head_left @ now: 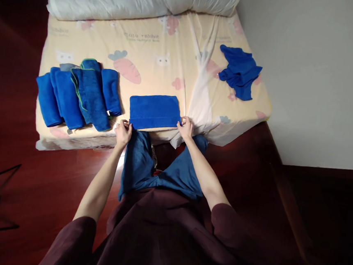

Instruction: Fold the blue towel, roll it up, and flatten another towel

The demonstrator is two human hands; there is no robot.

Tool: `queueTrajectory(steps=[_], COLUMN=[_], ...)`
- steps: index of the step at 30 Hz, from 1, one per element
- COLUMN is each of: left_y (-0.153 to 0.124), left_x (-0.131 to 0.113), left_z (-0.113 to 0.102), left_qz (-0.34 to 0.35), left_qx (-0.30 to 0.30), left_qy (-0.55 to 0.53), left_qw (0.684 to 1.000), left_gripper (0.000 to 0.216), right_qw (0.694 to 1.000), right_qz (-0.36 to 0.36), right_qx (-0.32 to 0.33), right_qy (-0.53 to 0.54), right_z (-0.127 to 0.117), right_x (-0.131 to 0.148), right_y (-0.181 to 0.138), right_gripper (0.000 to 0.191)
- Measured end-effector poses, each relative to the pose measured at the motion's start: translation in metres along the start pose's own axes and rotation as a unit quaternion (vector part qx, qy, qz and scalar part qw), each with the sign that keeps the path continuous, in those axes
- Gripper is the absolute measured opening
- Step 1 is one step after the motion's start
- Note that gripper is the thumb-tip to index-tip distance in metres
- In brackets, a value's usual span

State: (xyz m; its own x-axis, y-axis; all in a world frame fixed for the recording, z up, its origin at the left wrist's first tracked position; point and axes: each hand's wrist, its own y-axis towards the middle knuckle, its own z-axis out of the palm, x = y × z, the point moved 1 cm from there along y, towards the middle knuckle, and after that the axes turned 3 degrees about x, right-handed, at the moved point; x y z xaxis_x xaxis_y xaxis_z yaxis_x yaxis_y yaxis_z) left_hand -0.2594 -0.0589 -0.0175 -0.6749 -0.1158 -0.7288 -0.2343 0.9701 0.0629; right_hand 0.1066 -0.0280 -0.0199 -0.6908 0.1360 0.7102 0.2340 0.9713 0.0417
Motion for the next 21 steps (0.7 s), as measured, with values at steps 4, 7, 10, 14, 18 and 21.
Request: queueTrajectory(steps=[4,7,10,14,18,21], left_y=[0.0,-0.003,-0.007,-0.008,-0.004,-0.003], left_x=[-0.002,-0.006,-0.013,-0.02,-0.015,-0.007], left_z=[-0.001,-0.002,-0.004,-0.006,-0.002,0.002], left_qz=[0.004,0.011,0.019,0.091,0.159,0.167], left_qx=[0.005,0.007,-0.004,0.009,0.11,0.137], left_qy=[-0.003,0.007,0.033,0.054,0.053,0.053], left_qw=[1.0,1.0,0.999,0.994,0.98,0.975], left_gripper=[0.021,0.023,0.029,0.042,0.055,0.06], right_qw=[0.999,0.996,0.99,0.959,0.945,0.944], right_qz=[-0.013,-0.008,-0.068,-0.179,-0.194,-0.194], right_qx=[0.035,0.057,0.044,0.117,0.158,0.151], right_qy=[-0.034,-0.066,-0.116,-0.184,-0.213,-0.219], right_z=[-0.01,-0.019,-0.023,-0.017,-0.009,-0.01], right_x=[-0.001,0.002,0.011,0.022,0.023,0.021], right_y=[-0.007,-0.01,-0.012,-0.013,-0.014,-0.016], right_gripper=[0.034,0.035,0.039,0.054,0.061,0.065])
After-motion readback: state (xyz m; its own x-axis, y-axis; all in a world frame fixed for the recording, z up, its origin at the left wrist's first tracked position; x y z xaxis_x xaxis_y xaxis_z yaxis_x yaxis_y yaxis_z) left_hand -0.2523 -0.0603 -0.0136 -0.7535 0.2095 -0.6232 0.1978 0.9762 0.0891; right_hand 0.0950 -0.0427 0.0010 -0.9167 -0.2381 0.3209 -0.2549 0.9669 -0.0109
